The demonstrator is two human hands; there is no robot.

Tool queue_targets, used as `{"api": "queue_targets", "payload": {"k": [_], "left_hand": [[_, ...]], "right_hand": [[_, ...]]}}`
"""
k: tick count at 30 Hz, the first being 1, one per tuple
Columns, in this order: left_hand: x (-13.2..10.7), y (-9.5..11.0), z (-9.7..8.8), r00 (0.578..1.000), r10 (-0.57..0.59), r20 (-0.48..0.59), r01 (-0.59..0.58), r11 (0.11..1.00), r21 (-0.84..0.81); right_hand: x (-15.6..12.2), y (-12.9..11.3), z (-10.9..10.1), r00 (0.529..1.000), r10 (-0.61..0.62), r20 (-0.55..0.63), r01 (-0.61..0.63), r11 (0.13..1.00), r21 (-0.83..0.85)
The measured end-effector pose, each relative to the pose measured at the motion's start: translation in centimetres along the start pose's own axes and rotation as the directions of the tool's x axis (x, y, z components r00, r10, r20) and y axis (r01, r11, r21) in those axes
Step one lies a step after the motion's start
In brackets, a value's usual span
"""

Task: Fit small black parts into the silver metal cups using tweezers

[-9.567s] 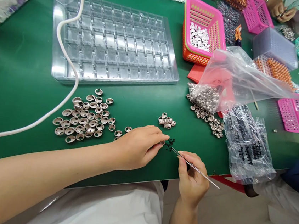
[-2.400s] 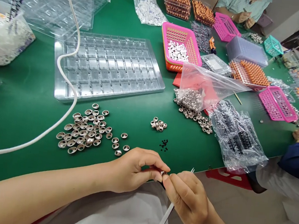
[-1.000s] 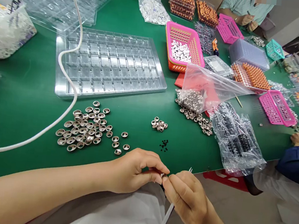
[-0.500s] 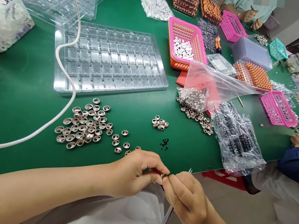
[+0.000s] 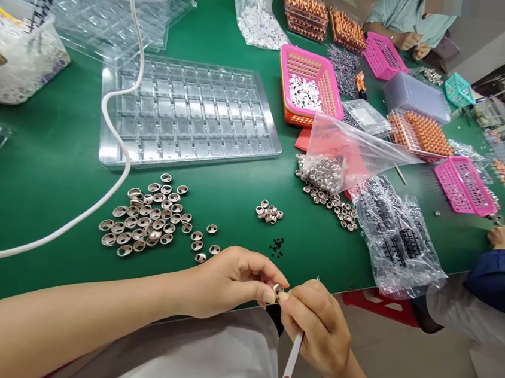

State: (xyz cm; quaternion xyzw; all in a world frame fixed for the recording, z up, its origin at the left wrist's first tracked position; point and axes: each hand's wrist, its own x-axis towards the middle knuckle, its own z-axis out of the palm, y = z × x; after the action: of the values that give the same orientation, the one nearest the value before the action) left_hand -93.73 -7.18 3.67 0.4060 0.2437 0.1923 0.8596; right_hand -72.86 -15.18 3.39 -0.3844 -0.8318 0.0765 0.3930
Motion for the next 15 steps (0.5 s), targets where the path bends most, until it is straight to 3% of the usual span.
{"api": "queue_targets", "payload": {"k": [6, 15], "left_hand": [[0.2, 0.0, -0.2, 0.999, -0.021, 0.034, 0.025, 0.991, -0.130], [0.2, -0.2, -0.4, 0.997, -0.028, 0.073, 0.038, 0.988, -0.147]], "right_hand": [[0.6, -0.8, 1.0, 0.983, 0.091, -0.157, -0.084, 0.995, 0.049], [0.6, -1.0, 1.3, 0.971, 0.139, -0.197, -0.123, 0.988, 0.090]]}}
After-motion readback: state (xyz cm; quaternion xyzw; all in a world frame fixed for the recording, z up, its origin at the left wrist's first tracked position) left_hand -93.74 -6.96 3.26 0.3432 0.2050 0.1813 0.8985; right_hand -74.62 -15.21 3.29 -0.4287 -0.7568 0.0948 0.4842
